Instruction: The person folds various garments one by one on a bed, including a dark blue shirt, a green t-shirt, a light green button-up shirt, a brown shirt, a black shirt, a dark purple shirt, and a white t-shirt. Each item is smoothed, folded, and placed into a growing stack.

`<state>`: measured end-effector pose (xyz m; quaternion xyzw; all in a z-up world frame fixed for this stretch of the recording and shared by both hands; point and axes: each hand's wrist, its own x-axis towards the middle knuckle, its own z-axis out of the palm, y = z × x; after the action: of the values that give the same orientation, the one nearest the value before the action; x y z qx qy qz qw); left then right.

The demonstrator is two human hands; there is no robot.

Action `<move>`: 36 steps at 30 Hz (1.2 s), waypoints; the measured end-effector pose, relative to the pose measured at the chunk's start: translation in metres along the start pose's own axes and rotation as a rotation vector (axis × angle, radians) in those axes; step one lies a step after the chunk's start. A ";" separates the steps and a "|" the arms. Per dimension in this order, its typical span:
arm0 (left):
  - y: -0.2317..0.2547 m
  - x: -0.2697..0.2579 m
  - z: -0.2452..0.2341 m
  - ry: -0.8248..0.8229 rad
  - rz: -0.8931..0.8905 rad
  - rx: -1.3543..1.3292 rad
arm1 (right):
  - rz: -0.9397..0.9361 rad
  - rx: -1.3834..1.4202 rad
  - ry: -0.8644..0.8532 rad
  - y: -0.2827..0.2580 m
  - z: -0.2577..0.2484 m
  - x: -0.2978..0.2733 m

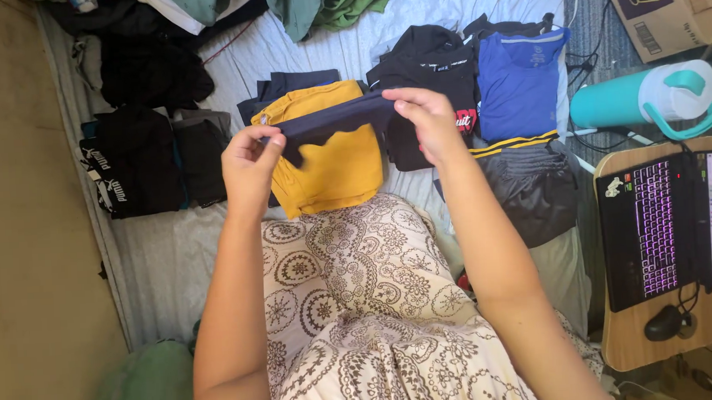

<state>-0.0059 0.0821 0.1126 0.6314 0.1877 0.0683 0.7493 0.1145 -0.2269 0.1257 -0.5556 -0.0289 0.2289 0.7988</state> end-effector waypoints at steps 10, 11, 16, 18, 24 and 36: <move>0.102 -0.030 0.018 -0.039 0.465 0.495 | -0.523 -1.154 0.015 -0.103 0.077 -0.044; 0.106 -0.031 0.020 -0.049 0.468 0.398 | -0.539 -1.182 0.042 -0.099 0.075 -0.046; 0.124 -0.038 0.022 -0.118 0.542 0.458 | -0.471 -1.226 0.104 -0.100 0.082 -0.052; 0.117 -0.036 0.016 -0.092 0.599 0.710 | -0.403 -1.291 0.044 -0.096 0.078 -0.055; 0.126 -0.037 0.017 -0.063 0.127 0.490 | -0.416 -1.212 -0.037 -0.097 0.060 -0.049; 0.119 -0.027 -0.001 -0.108 0.019 -0.006 | 0.022 0.081 -0.073 -0.063 0.032 -0.041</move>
<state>-0.0147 0.0971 0.2335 0.6337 0.1407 0.0417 0.7596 0.0894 -0.2326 0.2030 -0.5146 -0.0426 0.2589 0.8163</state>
